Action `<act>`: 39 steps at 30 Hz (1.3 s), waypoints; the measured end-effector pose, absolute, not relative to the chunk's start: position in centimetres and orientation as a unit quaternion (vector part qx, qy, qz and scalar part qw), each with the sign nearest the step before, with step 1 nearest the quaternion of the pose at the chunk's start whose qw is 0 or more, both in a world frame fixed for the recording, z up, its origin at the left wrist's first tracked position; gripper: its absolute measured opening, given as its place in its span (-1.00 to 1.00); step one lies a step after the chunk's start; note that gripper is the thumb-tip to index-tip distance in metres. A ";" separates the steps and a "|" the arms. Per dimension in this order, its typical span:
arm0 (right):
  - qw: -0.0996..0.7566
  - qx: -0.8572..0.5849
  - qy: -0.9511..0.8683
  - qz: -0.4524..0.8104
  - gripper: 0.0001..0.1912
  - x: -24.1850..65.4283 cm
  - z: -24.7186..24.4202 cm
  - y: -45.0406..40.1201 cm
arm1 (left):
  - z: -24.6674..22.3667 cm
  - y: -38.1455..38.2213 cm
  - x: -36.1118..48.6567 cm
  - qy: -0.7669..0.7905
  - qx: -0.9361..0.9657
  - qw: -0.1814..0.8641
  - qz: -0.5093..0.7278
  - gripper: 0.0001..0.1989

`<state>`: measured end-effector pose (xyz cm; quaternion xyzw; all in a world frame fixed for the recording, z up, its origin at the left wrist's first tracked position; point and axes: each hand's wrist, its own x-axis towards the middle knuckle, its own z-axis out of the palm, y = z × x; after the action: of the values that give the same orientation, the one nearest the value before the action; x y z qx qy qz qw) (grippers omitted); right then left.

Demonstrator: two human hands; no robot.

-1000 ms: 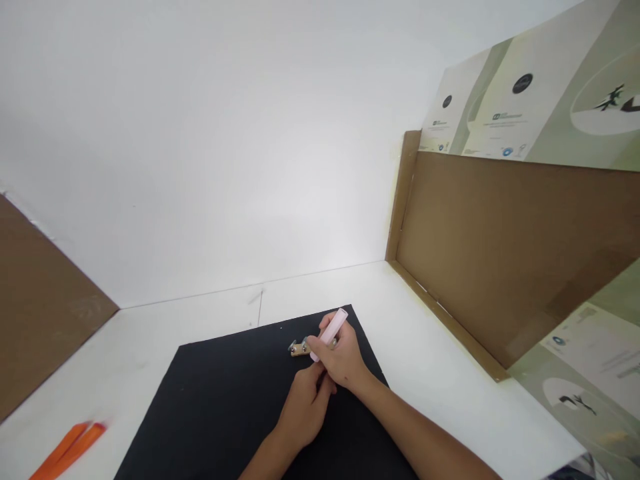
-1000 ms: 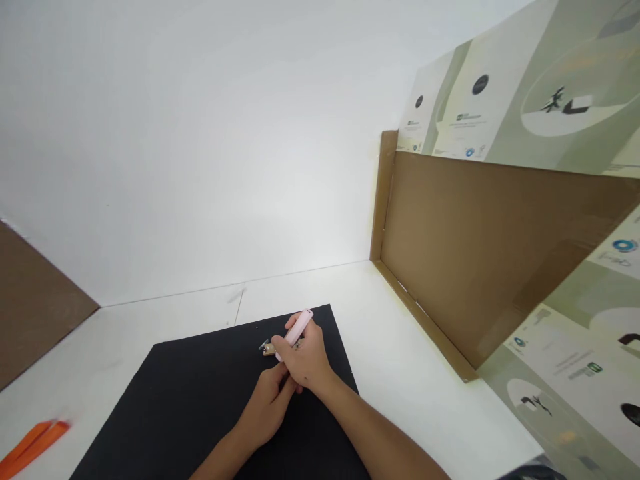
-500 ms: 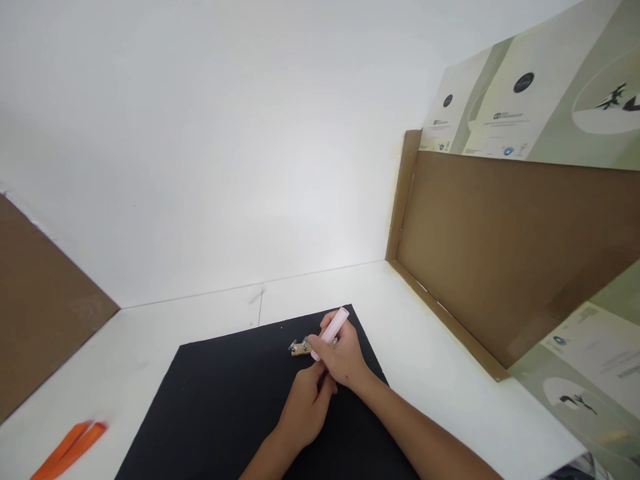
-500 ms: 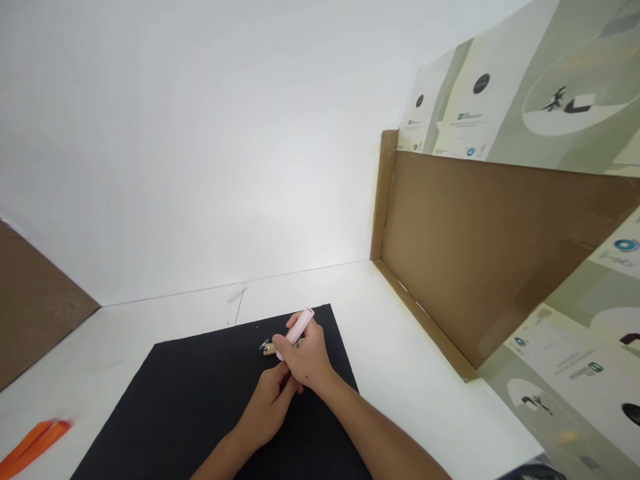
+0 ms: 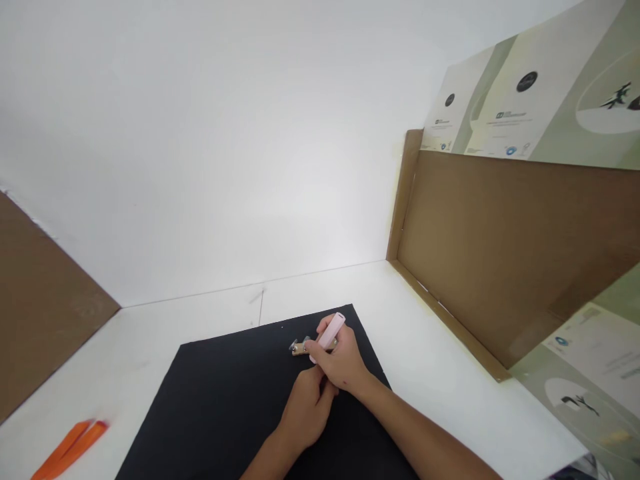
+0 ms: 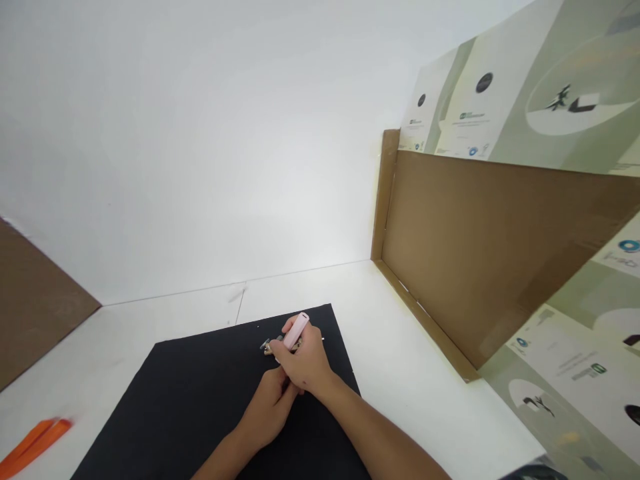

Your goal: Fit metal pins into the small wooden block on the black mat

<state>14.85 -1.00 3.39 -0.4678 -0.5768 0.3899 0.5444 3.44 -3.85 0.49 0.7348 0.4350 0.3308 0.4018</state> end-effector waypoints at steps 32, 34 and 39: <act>0.578 -0.418 -0.535 0.453 -0.72 15.9 4.2 -0.3 | 0.2 -3.4 3.4 0.447 0.673 0.445 0.387 -0.63; 0.575 -0.417 -0.540 0.452 -0.72 15.9 4.2 -0.3 | 0.2 -3.4 3.4 0.445 0.664 0.454 0.393 -0.63; 0.574 -0.430 -0.536 0.445 -0.74 15.9 4.2 -0.2 | 0.2 -3.4 3.5 0.438 0.661 0.460 0.401 -0.63</act>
<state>15.88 -0.18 4.22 -0.4297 -0.5365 0.4454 0.5737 3.45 -3.36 0.23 0.6607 0.4375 0.4008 0.4598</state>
